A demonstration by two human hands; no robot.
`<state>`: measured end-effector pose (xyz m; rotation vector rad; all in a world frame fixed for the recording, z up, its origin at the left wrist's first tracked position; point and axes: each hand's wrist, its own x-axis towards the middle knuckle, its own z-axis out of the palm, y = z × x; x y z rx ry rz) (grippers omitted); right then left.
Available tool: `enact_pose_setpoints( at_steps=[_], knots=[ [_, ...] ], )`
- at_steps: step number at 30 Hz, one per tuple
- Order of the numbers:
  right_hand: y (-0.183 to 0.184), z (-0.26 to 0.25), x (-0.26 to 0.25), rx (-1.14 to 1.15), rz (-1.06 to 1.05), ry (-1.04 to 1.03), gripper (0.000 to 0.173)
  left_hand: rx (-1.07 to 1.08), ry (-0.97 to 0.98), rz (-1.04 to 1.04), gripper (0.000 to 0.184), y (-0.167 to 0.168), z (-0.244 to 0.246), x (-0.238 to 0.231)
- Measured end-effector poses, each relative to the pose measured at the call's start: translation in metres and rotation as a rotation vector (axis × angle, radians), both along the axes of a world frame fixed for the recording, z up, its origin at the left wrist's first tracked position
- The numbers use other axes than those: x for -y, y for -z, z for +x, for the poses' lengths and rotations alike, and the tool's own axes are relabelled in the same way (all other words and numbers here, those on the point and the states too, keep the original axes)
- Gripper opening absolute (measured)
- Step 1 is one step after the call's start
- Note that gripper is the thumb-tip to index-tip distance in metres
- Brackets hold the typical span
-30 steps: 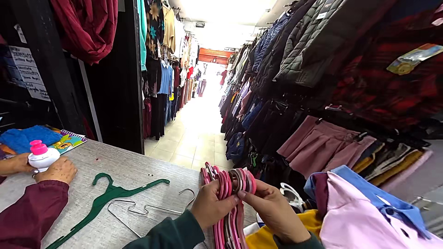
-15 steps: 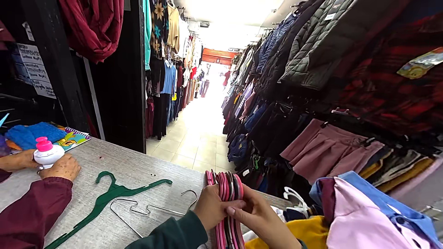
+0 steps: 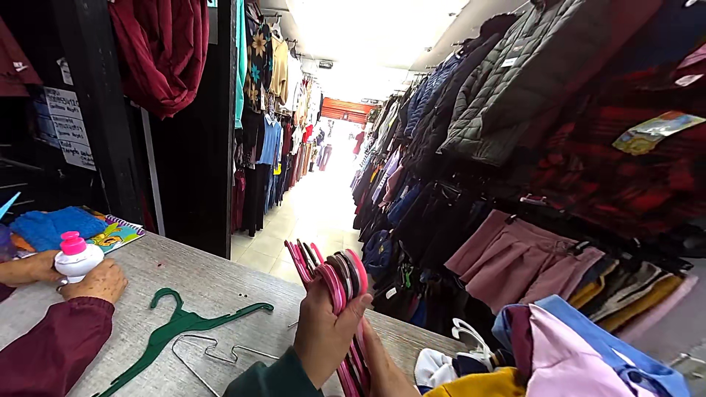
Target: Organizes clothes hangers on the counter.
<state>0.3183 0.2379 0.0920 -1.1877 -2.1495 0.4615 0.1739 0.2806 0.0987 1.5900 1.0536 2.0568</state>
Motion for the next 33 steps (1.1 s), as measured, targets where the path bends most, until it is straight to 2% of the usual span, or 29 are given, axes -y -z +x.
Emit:
enact_pose_setpoints(
  at_steps=[2, 6, 9, 12, 15, 17, 18, 20, 22, 24, 26, 28, 31, 33],
  knots=[
    [0.007, -0.001, -0.005, -0.035, 0.089, 0.018, 0.110, -0.045, -0.011, 0.091, 0.036, -0.004, 0.003, 0.012],
    [0.004, -0.010, -0.005, -0.184, 0.193, -0.038, 0.070, -0.209, -0.032, 0.289, 0.039, -0.016, 0.004, 0.046],
    [0.011, -0.002, -0.009, -0.216, 0.235, -0.082, 0.054, -0.358, -0.076, 0.391, 0.042, -0.013, 0.002, 0.040],
    [0.005, 0.007, -0.017, -0.242, 0.087, -0.174, 0.056, -0.648, -0.095, 0.343, 0.064, -0.024, -0.020, 0.032],
    [-0.018, 0.027, -0.016, -0.312, -0.253, -0.203, 0.064, -1.014, -0.148, 0.288, 0.109, -0.042, -0.058, 0.023],
    [-0.026, 0.034, -0.018, -0.387, -0.497, -0.244, 0.060, -1.137, -0.247, 0.250, 0.123, -0.050, -0.074, 0.016],
    [-0.027, 0.036, -0.020, -0.418, -0.588, -0.278, 0.056, -1.167, -0.307, 0.238, 0.123, -0.051, -0.078, 0.013],
    [-0.028, 0.038, -0.022, -0.405, -0.718, -0.365, 0.052, -1.210, -0.377, 0.226, 0.116, -0.049, -0.081, 0.006],
    [-0.027, 0.042, -0.027, -0.335, -0.771, -0.461, 0.054, -1.240, -0.325, 0.173, 0.102, -0.046, -0.080, 0.005],
    [-0.023, 0.049, -0.034, -0.299, -0.807, -0.542, 0.055, -1.269, -0.249, 0.094, 0.076, -0.045, -0.077, 0.007],
    [-0.019, 0.054, -0.041, -0.272, -0.815, -0.606, 0.056, -1.269, -0.241, 0.134, 0.051, -0.045, -0.076, 0.007],
    [-0.020, 0.056, -0.040, -0.212, -0.691, -0.572, 0.057, -1.234, -0.281, 0.226, 0.033, -0.047, -0.075, 0.006],
    [-0.030, 0.050, -0.016, -0.029, -0.220, -0.241, 0.060, -1.187, -0.349, 0.218, 0.031, -0.050, -0.071, 0.011],
    [-0.039, 0.032, -0.003, 0.094, -0.010, -0.104, 0.078, -1.157, -0.383, 0.133, 0.025, -0.049, -0.067, 0.014]
  ],
)
